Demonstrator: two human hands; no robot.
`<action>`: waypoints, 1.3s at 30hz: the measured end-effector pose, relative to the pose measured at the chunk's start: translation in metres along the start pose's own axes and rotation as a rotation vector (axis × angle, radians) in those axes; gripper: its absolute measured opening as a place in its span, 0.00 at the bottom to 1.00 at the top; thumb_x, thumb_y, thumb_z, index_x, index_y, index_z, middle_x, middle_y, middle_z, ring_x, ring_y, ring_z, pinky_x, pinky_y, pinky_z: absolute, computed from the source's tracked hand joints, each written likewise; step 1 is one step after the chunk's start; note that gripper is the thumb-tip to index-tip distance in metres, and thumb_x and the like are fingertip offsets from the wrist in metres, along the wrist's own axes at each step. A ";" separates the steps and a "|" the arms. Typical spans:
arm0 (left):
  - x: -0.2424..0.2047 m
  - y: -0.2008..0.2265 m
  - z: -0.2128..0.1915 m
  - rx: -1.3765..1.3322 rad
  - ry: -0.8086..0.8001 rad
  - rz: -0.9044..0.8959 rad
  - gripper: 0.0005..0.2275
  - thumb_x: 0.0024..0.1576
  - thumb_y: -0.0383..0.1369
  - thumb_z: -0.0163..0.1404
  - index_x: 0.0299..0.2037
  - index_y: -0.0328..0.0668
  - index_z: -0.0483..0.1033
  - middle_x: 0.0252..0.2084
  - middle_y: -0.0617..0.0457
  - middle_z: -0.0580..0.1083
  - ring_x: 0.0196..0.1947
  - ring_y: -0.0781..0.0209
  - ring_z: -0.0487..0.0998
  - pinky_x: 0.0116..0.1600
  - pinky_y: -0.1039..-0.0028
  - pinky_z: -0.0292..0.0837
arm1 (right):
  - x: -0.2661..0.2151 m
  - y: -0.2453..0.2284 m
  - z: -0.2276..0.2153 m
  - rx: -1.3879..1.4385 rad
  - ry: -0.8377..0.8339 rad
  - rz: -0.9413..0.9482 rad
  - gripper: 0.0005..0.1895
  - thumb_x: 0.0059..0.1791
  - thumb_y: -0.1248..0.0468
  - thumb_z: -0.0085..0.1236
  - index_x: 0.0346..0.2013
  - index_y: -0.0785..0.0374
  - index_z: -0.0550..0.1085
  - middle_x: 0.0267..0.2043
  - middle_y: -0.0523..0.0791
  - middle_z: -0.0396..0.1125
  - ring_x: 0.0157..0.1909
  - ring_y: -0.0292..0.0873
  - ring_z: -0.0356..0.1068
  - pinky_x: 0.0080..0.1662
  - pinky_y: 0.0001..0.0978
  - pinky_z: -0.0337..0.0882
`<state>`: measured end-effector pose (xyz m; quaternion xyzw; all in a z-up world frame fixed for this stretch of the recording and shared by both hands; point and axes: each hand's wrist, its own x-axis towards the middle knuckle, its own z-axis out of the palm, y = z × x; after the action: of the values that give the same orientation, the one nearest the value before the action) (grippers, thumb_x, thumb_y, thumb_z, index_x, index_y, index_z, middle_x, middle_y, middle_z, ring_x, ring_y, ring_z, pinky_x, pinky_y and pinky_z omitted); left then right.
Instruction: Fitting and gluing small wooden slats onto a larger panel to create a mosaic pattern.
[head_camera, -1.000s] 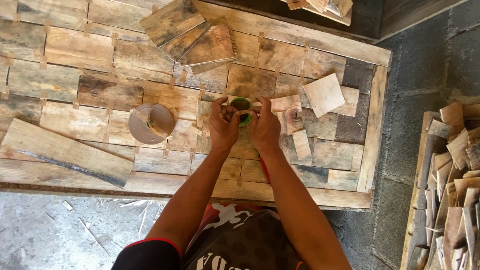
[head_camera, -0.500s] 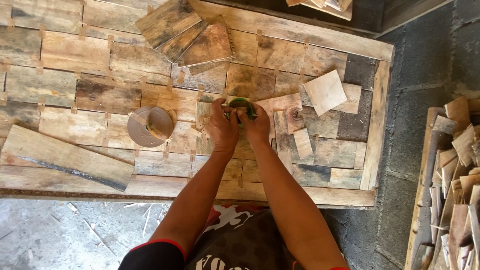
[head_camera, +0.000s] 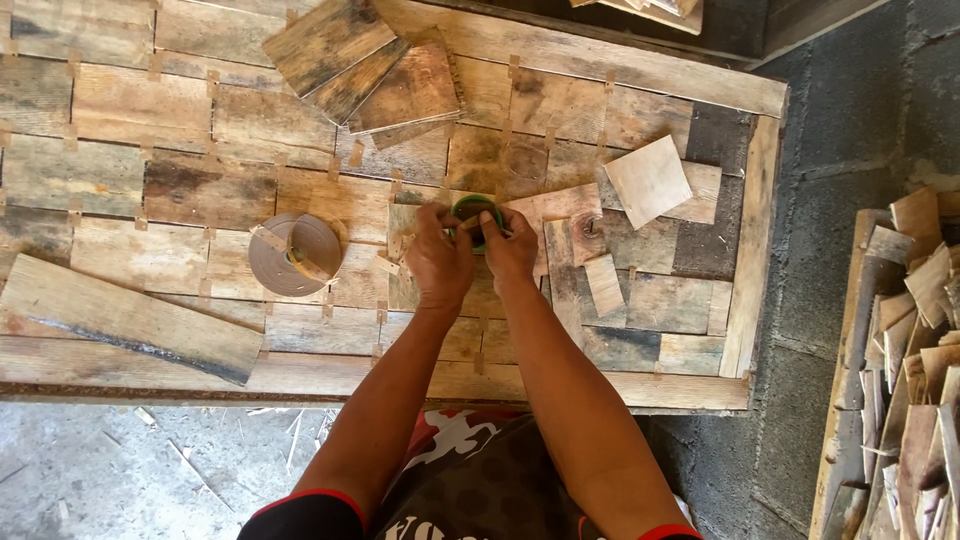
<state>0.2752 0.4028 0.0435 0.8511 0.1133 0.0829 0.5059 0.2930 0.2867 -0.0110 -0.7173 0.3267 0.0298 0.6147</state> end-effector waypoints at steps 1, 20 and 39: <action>0.000 0.001 -0.003 -0.019 0.038 -0.015 0.15 0.57 0.25 0.56 0.53 0.39 0.67 0.36 0.50 0.81 0.29 0.57 0.81 0.33 0.67 0.74 | 0.003 0.003 -0.001 -0.049 0.001 -0.005 0.17 0.50 0.59 0.65 0.50 0.64 0.77 0.46 0.44 0.76 0.46 0.39 0.74 0.47 0.32 0.74; -0.062 0.089 0.050 -0.531 0.008 -0.297 0.20 0.57 0.22 0.58 0.56 0.30 0.65 0.39 0.50 0.79 0.31 0.73 0.74 0.34 0.82 0.68 | 0.011 -0.011 -0.139 0.026 -0.334 -0.295 0.05 0.54 0.64 0.61 0.39 0.65 0.78 0.32 0.38 0.69 0.33 0.30 0.64 0.37 0.26 0.66; -0.132 0.155 0.258 0.137 -0.648 0.260 0.22 0.49 0.31 0.62 0.55 0.41 0.74 0.59 0.41 0.74 0.52 0.40 0.77 0.54 0.56 0.75 | 0.314 -0.096 -0.486 -0.854 -0.076 -0.407 0.07 0.52 0.61 0.63 0.39 0.62 0.80 0.41 0.48 0.75 0.40 0.46 0.75 0.46 0.40 0.74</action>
<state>0.2312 0.0768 0.0540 0.8724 -0.1569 -0.1356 0.4426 0.4136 -0.2845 0.0499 -0.9536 0.1154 0.0665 0.2698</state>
